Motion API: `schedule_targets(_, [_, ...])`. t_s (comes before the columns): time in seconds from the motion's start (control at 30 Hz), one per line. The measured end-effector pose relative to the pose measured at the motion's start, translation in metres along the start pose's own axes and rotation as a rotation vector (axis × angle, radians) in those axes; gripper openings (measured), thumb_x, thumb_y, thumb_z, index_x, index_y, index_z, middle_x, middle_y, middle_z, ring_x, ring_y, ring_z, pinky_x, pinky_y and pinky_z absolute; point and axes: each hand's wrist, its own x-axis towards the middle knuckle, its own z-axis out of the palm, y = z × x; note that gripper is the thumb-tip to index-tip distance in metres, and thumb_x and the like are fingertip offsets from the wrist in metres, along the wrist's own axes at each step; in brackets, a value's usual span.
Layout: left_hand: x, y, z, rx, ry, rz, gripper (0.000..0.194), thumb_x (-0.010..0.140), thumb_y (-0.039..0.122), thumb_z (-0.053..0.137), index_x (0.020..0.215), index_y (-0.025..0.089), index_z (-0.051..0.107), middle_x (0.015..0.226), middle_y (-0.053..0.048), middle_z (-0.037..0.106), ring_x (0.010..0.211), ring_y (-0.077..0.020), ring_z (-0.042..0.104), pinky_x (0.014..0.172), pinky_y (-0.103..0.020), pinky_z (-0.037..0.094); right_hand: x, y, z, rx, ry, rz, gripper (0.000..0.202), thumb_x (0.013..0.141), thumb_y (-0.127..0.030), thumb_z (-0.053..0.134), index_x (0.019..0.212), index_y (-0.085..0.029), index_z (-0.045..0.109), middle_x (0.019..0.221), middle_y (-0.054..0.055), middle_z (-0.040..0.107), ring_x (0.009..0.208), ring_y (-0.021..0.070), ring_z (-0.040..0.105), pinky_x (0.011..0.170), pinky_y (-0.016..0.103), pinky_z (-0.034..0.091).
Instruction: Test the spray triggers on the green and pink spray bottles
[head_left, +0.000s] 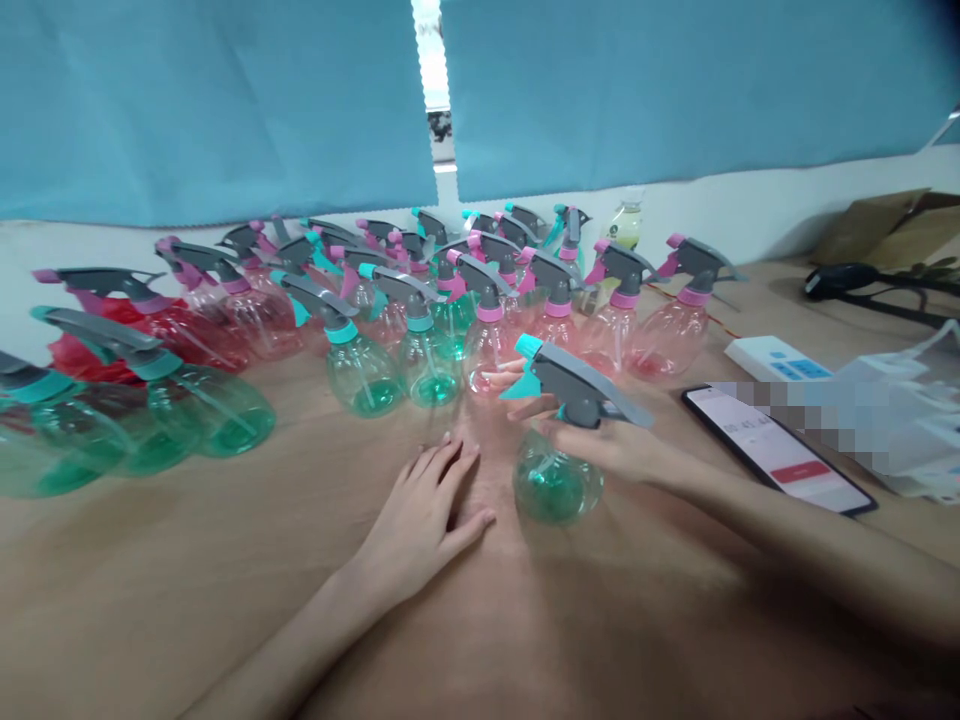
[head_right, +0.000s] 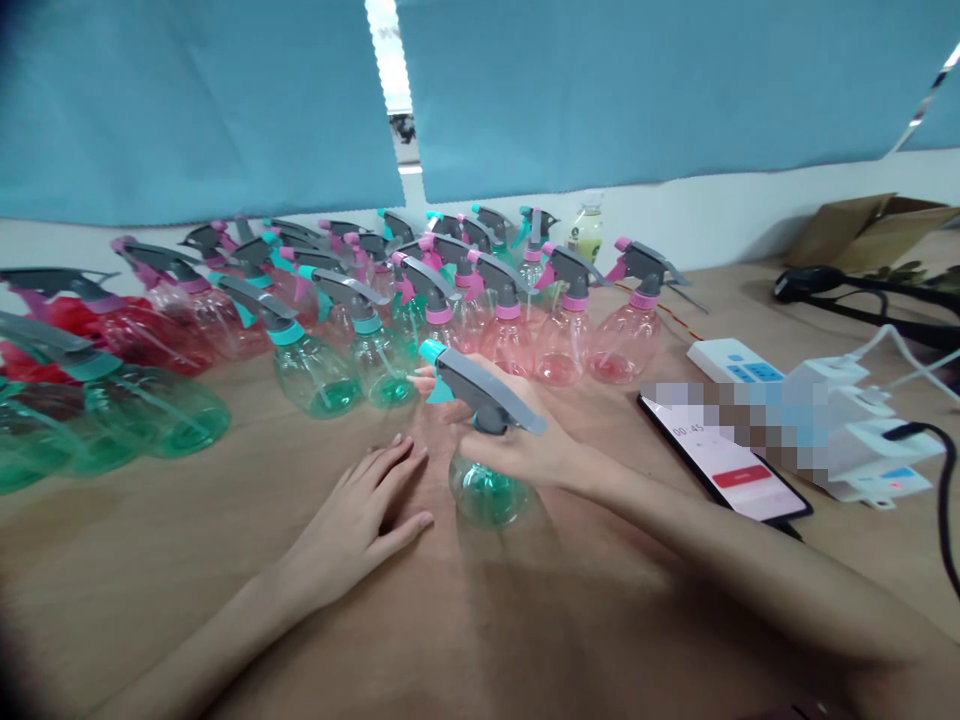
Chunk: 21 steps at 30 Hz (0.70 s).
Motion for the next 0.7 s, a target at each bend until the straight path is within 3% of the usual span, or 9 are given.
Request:
schedule_targets(0.27, [0.0002,0.0005,-0.0012,-0.003,0.0,0.007,0.06,0.095,0.051,0.05,0.143,0.017,0.04,0.148,-0.018,0.043,0.136,-0.0331,0.039,0.108,-0.052,0.033,-0.0011,0.0058,0.001,0.081,-0.021,-0.084,0.047,0.068,-0.01,0.051,0.111,-0.026,0.063,0.118,0.003,0.066,0.078,0.0158,0.066,0.067,0.029,0.055])
schedule_targets(0.4, [0.0005,0.001,-0.002,-0.004,0.0,0.0,0.06,0.095,0.052,0.049,0.142,0.017,0.041,0.148,-0.017,0.043,0.136,-0.0328,0.039,0.108,-0.051,0.034,-0.0006,0.005,0.0006,0.045,-0.019,-0.039,0.034,0.069,-0.013,0.051,0.099,-0.023,0.064,0.105,0.002,0.068,0.062,0.0124,0.059,0.056,0.026,0.049])
schedule_targets(0.57, [0.0011,0.0018,-0.0032,-0.014,-0.007,-0.002,0.06,0.095,0.053,0.049,0.143,0.017,0.041,0.148,-0.016,0.043,0.136,-0.0325,0.039,0.109,-0.051,0.033,-0.0006,0.0026,-0.0006,0.01,-0.026,0.029,0.038,0.069,-0.015,0.052,0.103,-0.023,0.064,0.082,-0.001,0.066,0.057,0.0112,0.053,0.053,0.024,0.045])
schedule_targets(0.7, [0.001,0.0022,-0.0043,-0.01,-0.011,-0.001,0.06,0.096,0.052,0.048,0.143,0.016,0.041,0.148,-0.017,0.043,0.137,-0.0321,0.037,0.11,-0.051,0.033,-0.0011,0.0023,-0.0008,0.024,-0.019,0.022,0.018,0.071,-0.017,0.052,0.085,-0.022,0.063,0.078,-0.001,0.063,0.055,0.0101,0.052,0.053,0.024,0.045])
